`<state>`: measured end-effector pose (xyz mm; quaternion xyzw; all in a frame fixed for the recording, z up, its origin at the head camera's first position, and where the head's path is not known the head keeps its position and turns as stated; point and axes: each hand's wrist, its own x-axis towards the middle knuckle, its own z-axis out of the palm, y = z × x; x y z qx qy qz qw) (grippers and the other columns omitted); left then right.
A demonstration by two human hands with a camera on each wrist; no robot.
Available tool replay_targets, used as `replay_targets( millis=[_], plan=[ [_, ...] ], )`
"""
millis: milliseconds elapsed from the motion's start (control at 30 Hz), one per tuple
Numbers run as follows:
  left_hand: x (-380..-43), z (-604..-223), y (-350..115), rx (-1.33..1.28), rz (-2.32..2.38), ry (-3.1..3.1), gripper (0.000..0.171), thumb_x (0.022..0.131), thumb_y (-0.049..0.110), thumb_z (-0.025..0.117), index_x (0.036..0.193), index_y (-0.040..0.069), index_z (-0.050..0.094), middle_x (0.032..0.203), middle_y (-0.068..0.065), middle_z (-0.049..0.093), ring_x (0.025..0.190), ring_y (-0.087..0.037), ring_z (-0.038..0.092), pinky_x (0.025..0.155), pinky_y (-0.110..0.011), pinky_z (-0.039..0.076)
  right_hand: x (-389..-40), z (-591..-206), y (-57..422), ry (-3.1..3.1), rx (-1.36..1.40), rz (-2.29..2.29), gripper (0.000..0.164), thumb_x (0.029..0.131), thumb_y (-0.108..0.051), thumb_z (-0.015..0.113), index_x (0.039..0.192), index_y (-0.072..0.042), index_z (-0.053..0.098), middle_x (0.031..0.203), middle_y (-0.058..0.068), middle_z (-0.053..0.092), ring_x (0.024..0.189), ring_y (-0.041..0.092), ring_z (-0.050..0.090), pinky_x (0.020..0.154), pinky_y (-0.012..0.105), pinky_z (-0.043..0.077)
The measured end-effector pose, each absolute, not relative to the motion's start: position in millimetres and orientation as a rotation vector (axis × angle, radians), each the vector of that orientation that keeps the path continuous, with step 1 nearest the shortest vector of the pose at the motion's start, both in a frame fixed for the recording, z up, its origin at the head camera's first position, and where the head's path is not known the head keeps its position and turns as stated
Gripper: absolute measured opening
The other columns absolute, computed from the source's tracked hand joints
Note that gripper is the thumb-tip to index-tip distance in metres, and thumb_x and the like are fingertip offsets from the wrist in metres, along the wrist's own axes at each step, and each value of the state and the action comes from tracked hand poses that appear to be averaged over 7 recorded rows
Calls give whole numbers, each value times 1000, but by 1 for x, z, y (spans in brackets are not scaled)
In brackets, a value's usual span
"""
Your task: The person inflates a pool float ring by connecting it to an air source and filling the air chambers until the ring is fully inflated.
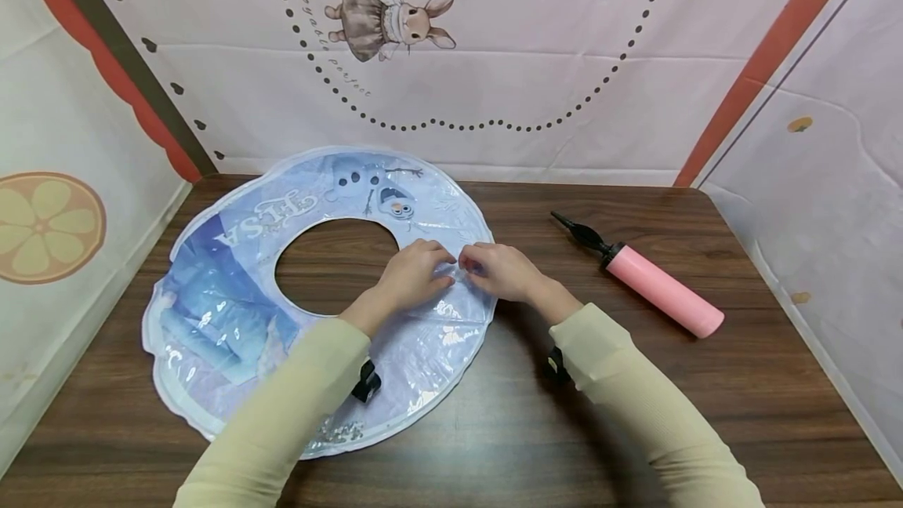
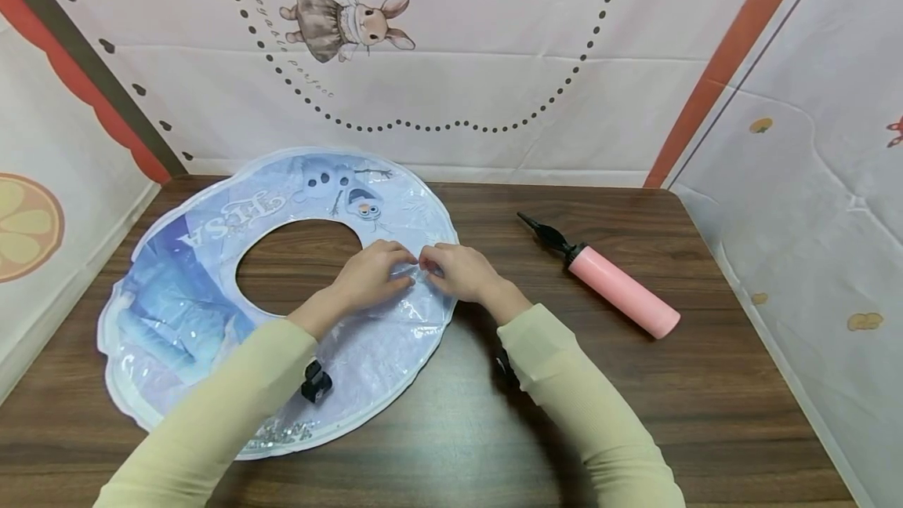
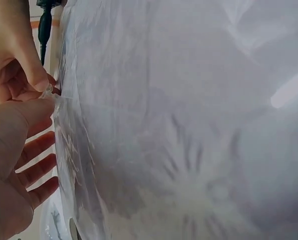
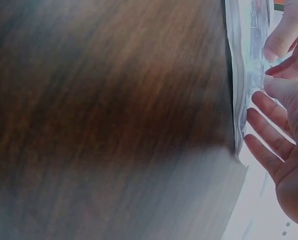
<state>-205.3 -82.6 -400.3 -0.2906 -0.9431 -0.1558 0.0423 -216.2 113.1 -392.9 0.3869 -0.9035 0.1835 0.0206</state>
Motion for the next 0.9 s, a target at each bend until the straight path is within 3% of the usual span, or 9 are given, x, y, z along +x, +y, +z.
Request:
replay_targets(
  millis=[633, 900],
  plan=[
    [-209, -408, -65, -614, -638, -2929, 20, 72, 27, 76, 91, 21, 73, 102, 4, 67, 96, -20, 58, 79, -36, 47, -215, -395, 111, -2745, 1204, 523, 13, 78, -10, 68, 85, -13, 57, 78, -3, 62, 66, 10, 54, 62, 31, 47],
    [-210, -406, -63, -528, -605, -2974, 15, 73, 32, 75, 87, 28, 74, 103, 12, 67, 98, -17, 60, 74, -39, 49, -216, -394, 107, -2718, 1224, 400, 5, 82, -8, 60, 84, -10, 57, 78, -2, 60, 65, 13, 55, 61, 31, 47]
  ],
)
